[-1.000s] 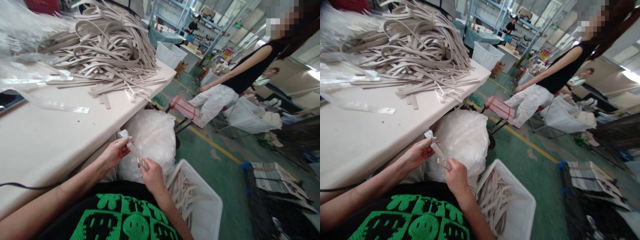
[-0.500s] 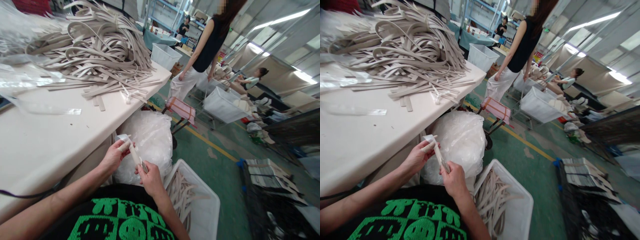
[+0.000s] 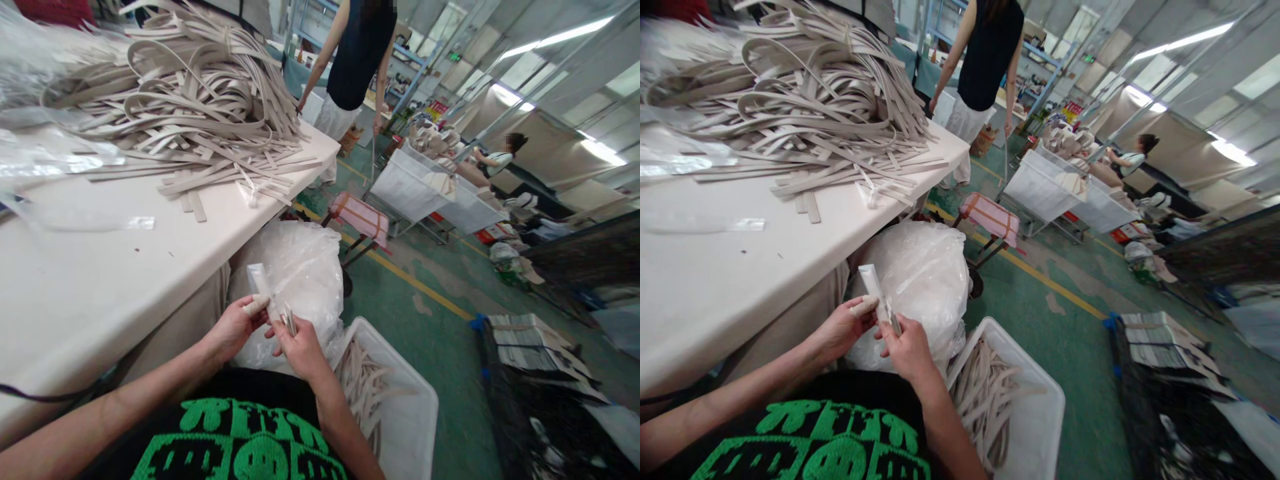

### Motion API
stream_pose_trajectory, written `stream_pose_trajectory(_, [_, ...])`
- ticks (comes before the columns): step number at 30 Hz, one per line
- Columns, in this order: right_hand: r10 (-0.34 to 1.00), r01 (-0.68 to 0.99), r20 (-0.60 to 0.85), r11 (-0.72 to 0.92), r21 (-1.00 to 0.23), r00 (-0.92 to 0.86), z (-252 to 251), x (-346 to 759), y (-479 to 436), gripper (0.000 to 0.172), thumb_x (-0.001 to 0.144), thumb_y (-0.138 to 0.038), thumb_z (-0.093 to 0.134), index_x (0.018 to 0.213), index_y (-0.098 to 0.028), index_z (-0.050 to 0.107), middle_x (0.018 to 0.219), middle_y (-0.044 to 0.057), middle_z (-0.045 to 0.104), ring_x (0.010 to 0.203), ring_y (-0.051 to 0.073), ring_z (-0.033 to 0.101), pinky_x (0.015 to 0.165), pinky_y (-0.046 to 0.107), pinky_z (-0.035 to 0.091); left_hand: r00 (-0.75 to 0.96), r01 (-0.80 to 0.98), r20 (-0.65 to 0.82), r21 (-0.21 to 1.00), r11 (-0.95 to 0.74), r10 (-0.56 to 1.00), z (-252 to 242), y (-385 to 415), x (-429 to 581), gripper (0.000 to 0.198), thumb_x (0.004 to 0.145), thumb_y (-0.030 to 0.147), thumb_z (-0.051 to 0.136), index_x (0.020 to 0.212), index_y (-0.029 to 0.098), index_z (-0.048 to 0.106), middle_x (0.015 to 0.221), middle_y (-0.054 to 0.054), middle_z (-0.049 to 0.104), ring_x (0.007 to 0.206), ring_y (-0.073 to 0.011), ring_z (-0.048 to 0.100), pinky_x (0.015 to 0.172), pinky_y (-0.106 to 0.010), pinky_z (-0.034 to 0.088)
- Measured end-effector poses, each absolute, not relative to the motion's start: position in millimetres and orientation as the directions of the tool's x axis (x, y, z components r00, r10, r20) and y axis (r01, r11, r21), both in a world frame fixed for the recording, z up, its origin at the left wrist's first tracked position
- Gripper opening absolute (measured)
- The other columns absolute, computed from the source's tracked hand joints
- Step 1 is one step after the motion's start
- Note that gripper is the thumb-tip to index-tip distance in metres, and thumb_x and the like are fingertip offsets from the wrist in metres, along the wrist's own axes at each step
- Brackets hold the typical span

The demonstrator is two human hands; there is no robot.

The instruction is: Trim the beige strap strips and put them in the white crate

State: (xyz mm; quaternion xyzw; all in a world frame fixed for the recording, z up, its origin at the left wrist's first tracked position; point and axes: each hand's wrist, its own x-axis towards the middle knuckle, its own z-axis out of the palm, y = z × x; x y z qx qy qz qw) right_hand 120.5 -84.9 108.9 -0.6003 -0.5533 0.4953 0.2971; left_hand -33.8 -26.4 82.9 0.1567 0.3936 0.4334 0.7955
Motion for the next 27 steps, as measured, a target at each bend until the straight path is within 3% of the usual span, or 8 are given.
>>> stream_pose_trajectory(3, [0.928, 0.349, -0.342, -0.275, -0.896, -0.149, 110, 127, -98, 0.038, 0.093, -0.049, 0.051, 0.09, -0.014, 0.067, 0.075, 0.004, 0.07, 0.049, 0.011, 0.061, 0.05, 0.02, 0.045, 0.173, -0.602, -0.523, 0.615, 0.51, 0.834, 85, -19, -41, 0.036, 0.049, 0.031, 0.093, 0.07, 0.012, 0.07, 0.071, -0.003, 0.068, 0.065, -0.0113, 0.062, 0.065, -0.02, 0.051])
stream_pose_trajectory(9, [0.965, 0.317, -0.26, -0.233, -0.919, -0.043, 115, 120, -95, 0.049, 0.094, -0.057, 0.046, 0.08, -0.014, 0.065, 0.067, 0.003, 0.066, 0.046, 0.01, 0.058, 0.048, 0.02, 0.043, 0.457, -0.424, -0.362, 0.715, 0.556, 0.813, 95, -37, -31, 0.032, 0.068, 0.043, 0.081, 0.065, 0.012, 0.07, 0.06, -0.004, 0.064, 0.052, -0.0129, 0.055, 0.059, -0.027, 0.049])
stream_pose_trajectory(12, [0.961, 0.314, -0.259, -0.218, -0.924, -0.096, 119, 123, -96, 0.048, 0.093, -0.057, 0.048, 0.082, -0.014, 0.066, 0.074, 0.005, 0.07, 0.05, 0.01, 0.06, 0.051, 0.021, 0.045, 0.338, -0.455, -0.357, 0.748, 0.483, 0.871, 99, -31, -35, 0.033, 0.062, 0.043, 0.085, 0.067, 0.013, 0.073, 0.065, -0.005, 0.068, 0.061, -0.0148, 0.06, 0.067, -0.026, 0.05])
stream_pose_trajectory(15, [0.946, 0.323, -0.308, -0.263, -0.909, -0.098, 118, 125, -102, 0.044, 0.092, -0.054, 0.051, 0.085, -0.013, 0.067, 0.066, 0.003, 0.067, 0.047, 0.011, 0.06, 0.048, 0.02, 0.044, 0.188, -0.476, -0.39, 0.767, 0.431, 0.902, 100, -24, -42, 0.035, 0.053, 0.039, 0.09, 0.07, 0.013, 0.075, 0.076, -0.007, 0.072, 0.074, -0.0166, 0.063, 0.072, -0.024, 0.05])
stream_pose_trajectory(19, [0.959, 0.271, -0.274, -0.246, -0.931, -0.07, 112, 121, -99, 0.045, 0.093, -0.053, 0.05, 0.084, -0.012, 0.066, 0.062, 0.002, 0.063, 0.046, 0.011, 0.059, 0.047, 0.019, 0.043, 0.353, -0.39, -0.354, 0.786, 0.48, 0.866, 99, -30, -38, 0.026, 0.066, 0.035, 0.083, 0.08, 0.014, 0.077, 0.064, -0.004, 0.068, 0.058, -0.0155, 0.059, 0.062, -0.026, 0.049])
stream_pose_trajectory(21, [0.96, 0.25, -0.264, -0.234, -0.94, -0.095, 109, 119, -96, 0.045, 0.093, -0.053, 0.05, 0.087, -0.012, 0.067, 0.064, 0.002, 0.065, 0.046, 0.01, 0.059, 0.047, 0.019, 0.043, 0.326, -0.401, -0.331, 0.8, 0.446, 0.886, 99, -28, -37, 0.025, 0.067, 0.034, 0.082, 0.082, 0.015, 0.077, 0.065, -0.004, 0.069, 0.058, -0.0153, 0.06, 0.061, -0.025, 0.049])
stream_pose_trajectory(24, [0.95, 0.243, -0.283, -0.245, -0.939, -0.134, 106, 123, -98, 0.047, 0.093, -0.055, 0.05, 0.093, -0.012, 0.068, 0.067, 0.003, 0.066, 0.046, 0.01, 0.058, 0.047, 0.019, 0.043, 0.188, -0.506, -0.364, 0.76, 0.408, 0.912, 99, -19, -41, 0.029, 0.062, 0.034, 0.086, 0.078, 0.013, 0.075, 0.077, -0.006, 0.072, 0.066, -0.0137, 0.062, 0.062, -0.021, 0.05])
stream_pose_trajectory(27, [0.949, 0.229, -0.291, -0.258, -0.939, -0.122, 103, 127, -103, 0.052, 0.091, -0.06, 0.049, 0.092, -0.011, 0.067, 0.066, 0.003, 0.066, 0.045, 0.01, 0.058, 0.046, 0.019, 0.043, 0.249, -0.56, -0.453, 0.654, 0.509, 0.856, 95, -18, -40, 0.028, 0.059, 0.028, 0.088, 0.076, 0.012, 0.073, 0.077, -0.007, 0.072, 0.062, -0.0111, 0.061, 0.061, -0.019, 0.05])
